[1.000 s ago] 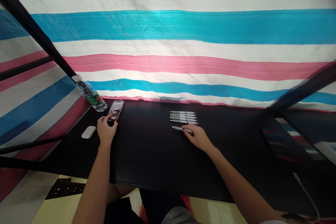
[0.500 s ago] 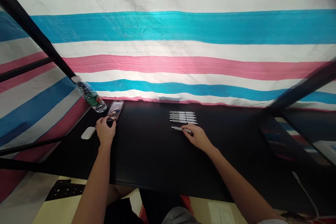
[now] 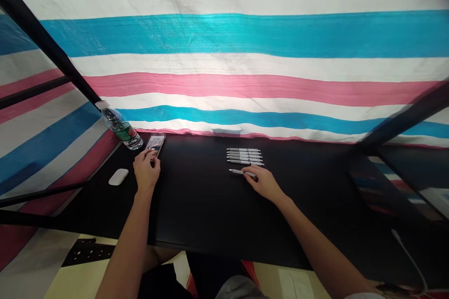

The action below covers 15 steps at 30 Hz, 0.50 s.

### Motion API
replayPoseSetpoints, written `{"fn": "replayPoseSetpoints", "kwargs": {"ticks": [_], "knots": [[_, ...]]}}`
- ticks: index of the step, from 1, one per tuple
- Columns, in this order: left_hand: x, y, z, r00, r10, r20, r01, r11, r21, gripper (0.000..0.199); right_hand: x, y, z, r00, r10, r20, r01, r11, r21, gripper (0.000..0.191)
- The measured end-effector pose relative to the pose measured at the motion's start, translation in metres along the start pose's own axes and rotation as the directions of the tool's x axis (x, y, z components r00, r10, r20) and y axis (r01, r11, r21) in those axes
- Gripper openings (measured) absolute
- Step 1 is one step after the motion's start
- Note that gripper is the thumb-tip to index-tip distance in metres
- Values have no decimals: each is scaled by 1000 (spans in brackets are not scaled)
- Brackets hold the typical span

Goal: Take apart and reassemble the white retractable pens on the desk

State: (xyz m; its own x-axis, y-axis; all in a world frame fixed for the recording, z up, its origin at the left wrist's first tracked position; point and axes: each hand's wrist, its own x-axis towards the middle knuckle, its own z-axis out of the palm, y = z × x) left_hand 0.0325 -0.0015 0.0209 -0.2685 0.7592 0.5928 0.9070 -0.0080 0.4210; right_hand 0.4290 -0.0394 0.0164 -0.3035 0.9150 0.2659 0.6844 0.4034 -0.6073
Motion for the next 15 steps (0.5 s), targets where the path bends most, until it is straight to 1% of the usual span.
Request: {"fn": "replayPoseSetpoints", "kwargs": {"ticks": [1,2,3,4,5,6,7,10,11,13,14,15], "knots": [[-3,10,1,999,36,24,-35,999,-32,27,0,0,1,1000,-1,-2,1,1000,-2,21],[-7,21,3,993,82,80,-75,994,-80,27,0,0,1,1000,-2,-3,2,1000,-3,20],[-13,33,5,978,135,159,-113,984,-139,27,1,-1,2,1000,-2,-5,2,1000,-3,19],[-20,47,8,948,201,246,-154,968,-199,26,1,-2,2,1000,-2,-8,1,1000,-3,17],[-27,62,12,899,282,336,-200,945,-258,25,1,-3,2,1000,-1,-10,1,1000,-2,16],[-35,78,15,845,357,399,-236,917,-320,25,1,-4,2,1000,-2,-14,2,1000,-2,15],[-41,94,18,797,415,438,-251,888,-385,26,1,-5,2,1000,-4,-15,4,1000,-3,14],[-54,140,28,678,542,497,-256,808,-531,29,0,-6,2,1000,-14,-18,14,1000,-3,12],[-56,153,32,646,572,505,-260,787,-560,29,-1,-6,1,1000,-18,-17,18,1000,-1,11],[-56,173,39,566,627,535,-258,752,-607,32,-2,-5,1,1000,-27,-16,27,1000,5,9],[-57,180,43,541,640,545,-250,741,-623,30,-2,-4,1,999,-28,-18,28,1000,7,8],[-57,186,47,526,646,553,-234,736,-636,26,-2,-3,1,999,-26,-23,26,1000,8,8]]}}
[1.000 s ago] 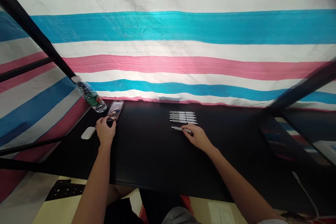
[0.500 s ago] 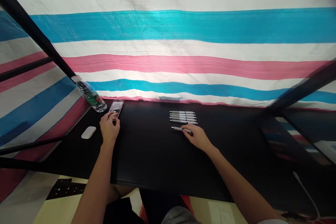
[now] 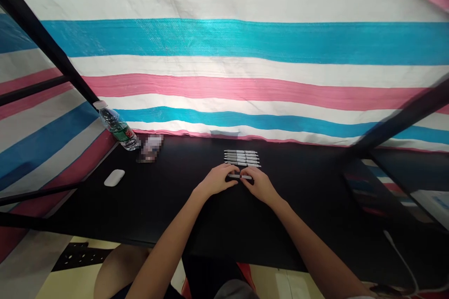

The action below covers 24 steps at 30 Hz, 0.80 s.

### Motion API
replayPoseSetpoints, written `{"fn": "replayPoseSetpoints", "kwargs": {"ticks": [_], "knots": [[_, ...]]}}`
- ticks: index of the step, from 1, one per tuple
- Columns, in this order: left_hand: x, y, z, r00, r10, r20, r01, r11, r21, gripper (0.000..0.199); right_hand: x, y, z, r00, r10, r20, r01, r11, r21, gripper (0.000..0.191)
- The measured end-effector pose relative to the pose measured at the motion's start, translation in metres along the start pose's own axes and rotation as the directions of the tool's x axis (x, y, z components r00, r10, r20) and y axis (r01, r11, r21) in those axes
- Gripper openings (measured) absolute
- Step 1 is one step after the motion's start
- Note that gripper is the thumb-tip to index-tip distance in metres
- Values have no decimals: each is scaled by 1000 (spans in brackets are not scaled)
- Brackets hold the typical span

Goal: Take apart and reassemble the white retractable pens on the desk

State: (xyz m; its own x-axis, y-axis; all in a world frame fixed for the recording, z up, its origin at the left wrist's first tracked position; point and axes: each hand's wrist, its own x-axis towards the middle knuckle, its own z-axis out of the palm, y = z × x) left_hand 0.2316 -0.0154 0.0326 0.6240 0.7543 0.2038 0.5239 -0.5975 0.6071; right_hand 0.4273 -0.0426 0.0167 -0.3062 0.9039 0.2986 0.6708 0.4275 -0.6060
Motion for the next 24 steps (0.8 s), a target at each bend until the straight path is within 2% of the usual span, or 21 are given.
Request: {"fn": "replayPoseSetpoints", "kwargs": {"ticks": [3,7,11,16,20,24], "knots": [[7,-1,10,998,-24,-60,19,997,-75,10,0,3,0,1000,15,-18,-15,1000,-9,8],[1,-6,18,989,-54,-139,43,996,-82,20,2,4,-1,1000,3,2,-3,999,-35,12],[-5,-10,16,983,-92,-159,93,996,-5,28,2,4,-3,1000,-19,11,19,999,-37,16],[-7,-8,10,982,-66,-179,62,998,-30,22,-1,3,-3,1000,-21,10,21,1000,-1,22],[-8,-7,8,985,-30,-172,33,999,14,16,-1,4,-2,1000,-16,1,16,1000,-2,22],[-8,-12,6,974,-34,-223,46,998,49,16,1,11,-9,1000,-1,-17,0,999,-54,19]]}}
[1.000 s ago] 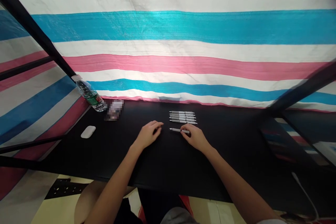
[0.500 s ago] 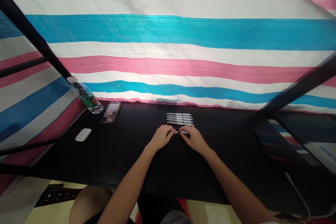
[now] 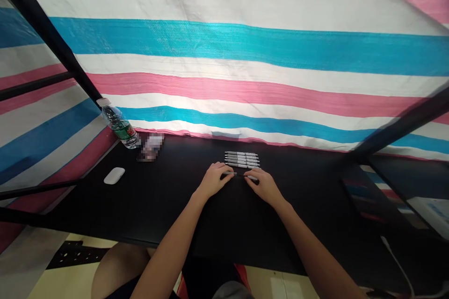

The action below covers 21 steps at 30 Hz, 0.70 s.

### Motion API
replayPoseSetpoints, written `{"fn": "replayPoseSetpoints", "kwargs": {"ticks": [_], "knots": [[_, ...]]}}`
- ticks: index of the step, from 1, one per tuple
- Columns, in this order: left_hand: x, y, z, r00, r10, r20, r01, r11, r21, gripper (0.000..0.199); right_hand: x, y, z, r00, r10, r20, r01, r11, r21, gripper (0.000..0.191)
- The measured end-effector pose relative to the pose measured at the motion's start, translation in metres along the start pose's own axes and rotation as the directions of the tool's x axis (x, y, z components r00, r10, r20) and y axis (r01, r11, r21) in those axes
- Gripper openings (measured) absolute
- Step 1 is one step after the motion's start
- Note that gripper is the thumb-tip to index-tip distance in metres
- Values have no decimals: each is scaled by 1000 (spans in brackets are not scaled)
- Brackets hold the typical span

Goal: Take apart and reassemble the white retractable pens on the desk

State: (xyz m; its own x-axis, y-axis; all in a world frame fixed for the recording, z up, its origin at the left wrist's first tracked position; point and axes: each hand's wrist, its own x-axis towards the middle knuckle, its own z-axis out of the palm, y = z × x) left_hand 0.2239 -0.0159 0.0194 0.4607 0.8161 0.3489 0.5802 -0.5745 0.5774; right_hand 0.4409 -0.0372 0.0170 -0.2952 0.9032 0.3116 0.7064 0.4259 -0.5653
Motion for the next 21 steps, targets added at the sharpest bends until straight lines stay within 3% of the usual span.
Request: {"fn": "replayPoseSetpoints", "kwargs": {"ticks": [4,8,16,21], "knots": [[0,-5,0,997,-45,-61,45,999,-8,16,0,11,-16,998,48,51,-47,999,-22,17],[0,-9,4,994,-79,-79,80,997,14,14,-1,17,-26,996,85,28,-84,995,-46,19],[1,-13,10,987,-102,-125,107,994,31,13,-1,13,-19,995,98,22,-97,993,-66,24],[-1,-7,6,987,-60,-148,67,997,45,15,0,6,-14,997,74,20,-73,997,-24,25]]}}
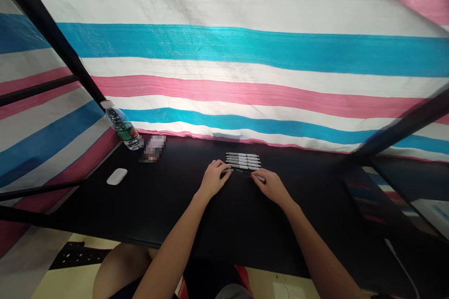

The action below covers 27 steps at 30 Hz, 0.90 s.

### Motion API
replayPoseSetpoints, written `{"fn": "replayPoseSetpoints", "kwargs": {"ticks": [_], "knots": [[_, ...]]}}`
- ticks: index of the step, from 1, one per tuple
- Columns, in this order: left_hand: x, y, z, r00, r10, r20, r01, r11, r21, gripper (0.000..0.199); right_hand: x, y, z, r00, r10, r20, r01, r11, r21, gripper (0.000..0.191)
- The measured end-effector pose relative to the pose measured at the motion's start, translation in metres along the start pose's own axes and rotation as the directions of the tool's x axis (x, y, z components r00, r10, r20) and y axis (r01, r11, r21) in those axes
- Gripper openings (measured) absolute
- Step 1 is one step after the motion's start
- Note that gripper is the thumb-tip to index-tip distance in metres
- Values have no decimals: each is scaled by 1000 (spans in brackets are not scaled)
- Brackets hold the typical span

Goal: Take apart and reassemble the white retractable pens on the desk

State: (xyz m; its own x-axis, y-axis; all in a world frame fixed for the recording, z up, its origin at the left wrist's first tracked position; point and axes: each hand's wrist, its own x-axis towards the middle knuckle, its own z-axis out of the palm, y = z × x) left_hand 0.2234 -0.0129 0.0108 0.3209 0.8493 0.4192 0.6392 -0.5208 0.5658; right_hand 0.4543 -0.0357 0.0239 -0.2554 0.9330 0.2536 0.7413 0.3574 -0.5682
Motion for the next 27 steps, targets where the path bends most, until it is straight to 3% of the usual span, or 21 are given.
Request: {"fn": "replayPoseSetpoints", "kwargs": {"ticks": [10,17,27], "knots": [[1,8,-2,979,189,70,-190,982,13,17,-2,-7,7,997,-71,35,69,996,64,23],[2,8,-1,977,187,98,-184,982,-39,16,-2,-8,8,996,-92,8,91,993,77,22],[3,8,-6,986,162,46,-160,986,-48,15,-4,-7,8,995,-99,-26,100,993,60,22]]}}
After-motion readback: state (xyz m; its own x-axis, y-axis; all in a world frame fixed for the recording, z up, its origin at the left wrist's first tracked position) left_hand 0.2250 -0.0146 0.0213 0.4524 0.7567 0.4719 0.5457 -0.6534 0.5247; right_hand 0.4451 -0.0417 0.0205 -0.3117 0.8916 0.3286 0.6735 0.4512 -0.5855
